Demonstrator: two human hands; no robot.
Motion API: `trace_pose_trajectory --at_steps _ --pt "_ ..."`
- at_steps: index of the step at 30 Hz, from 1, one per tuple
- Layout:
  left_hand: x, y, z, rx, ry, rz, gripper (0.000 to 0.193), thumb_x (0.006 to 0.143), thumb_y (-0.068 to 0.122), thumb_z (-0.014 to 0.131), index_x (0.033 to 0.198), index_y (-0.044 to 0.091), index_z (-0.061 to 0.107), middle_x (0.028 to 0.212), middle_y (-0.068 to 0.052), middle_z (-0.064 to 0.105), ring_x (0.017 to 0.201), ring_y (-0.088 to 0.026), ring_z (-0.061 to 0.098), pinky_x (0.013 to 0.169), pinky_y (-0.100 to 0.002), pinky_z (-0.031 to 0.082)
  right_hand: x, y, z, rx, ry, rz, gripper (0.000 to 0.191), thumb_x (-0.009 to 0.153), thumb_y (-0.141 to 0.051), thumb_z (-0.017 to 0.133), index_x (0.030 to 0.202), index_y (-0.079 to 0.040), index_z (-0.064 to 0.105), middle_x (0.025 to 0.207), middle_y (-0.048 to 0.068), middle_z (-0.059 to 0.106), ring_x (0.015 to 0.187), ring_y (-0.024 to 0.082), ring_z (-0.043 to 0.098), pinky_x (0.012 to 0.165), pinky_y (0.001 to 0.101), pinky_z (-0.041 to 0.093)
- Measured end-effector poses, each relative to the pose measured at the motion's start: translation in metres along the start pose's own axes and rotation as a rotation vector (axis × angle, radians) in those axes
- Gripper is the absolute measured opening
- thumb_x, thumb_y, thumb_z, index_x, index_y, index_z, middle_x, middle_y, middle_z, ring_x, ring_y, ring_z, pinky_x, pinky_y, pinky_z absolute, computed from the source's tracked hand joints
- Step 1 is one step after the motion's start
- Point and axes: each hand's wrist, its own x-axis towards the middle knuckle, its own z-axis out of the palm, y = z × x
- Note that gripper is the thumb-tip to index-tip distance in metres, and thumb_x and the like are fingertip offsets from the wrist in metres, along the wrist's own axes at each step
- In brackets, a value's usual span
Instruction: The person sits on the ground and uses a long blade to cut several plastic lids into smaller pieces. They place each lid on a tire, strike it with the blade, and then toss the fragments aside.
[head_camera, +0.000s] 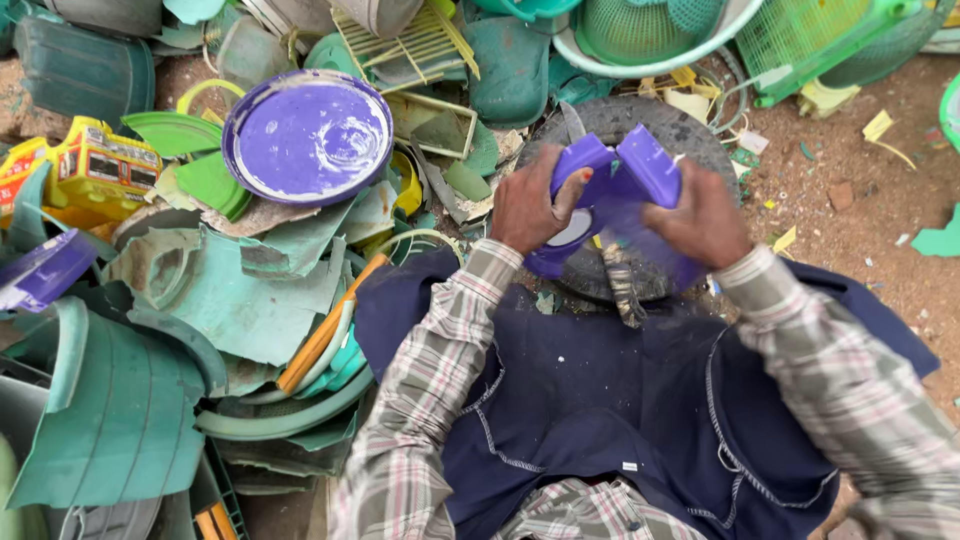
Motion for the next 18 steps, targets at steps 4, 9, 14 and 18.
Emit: trace_pose_trajectory --at_steps 4,9,14,18 --pt "0.001 -0.005 -0.005 -0.286 -0.480 -0.086 0.048 0.107 0.051 0.051 0.116 0.008 0.069 0.099 -0.015 0.076 0.087 -0.024 0.074 0.078 -0.038 0.057 -0.008 0.005 -0.036 -0.806 0.227 -0.851 0.048 0.077 -0.014 0.075 0.123 -0.006 0.065 0.142 0.011 0.066 0.128 0.027 0.065 0.107 0.0423 0.053" --pt "-0.020 0.031 -0.003 -0.527 -0.636 -0.093 0.054 0.103 0.052 0.053 0.122 0.004 0.069 0.101 -0.013 0.072 0.090 -0.019 0.068 0.078 -0.034 0.057 -0.019 0.017 -0.087 -0.953 0.268 -1.169 0.044 0.088 -0.015 0.066 0.131 -0.013 0.068 0.146 0.009 0.065 0.135 0.027 0.062 0.115 0.0501 0.045" --pt "-0.050 0.077 0.010 -1.242 -0.943 -0.438 0.059 0.103 0.056 0.052 0.129 0.005 0.067 0.109 -0.007 0.072 0.097 -0.015 0.069 0.084 -0.032 0.058 -0.028 0.036 -0.125 -0.904 0.271 -1.260 0.034 0.094 -0.014 0.068 0.128 -0.011 0.065 0.141 0.012 0.067 0.132 0.034 0.063 0.118 0.0603 0.041" --pt "-0.048 0.095 -0.040 -1.174 -1.058 -0.487 0.061 0.105 0.054 0.053 0.129 0.000 0.069 0.115 -0.009 0.071 0.101 -0.016 0.066 0.088 -0.034 0.056 -0.041 0.033 -0.127 -0.921 0.330 -1.225 0.036 0.094 -0.012 0.073 0.129 -0.010 0.063 0.135 0.011 0.067 0.125 0.031 0.064 0.112 0.0583 0.043"
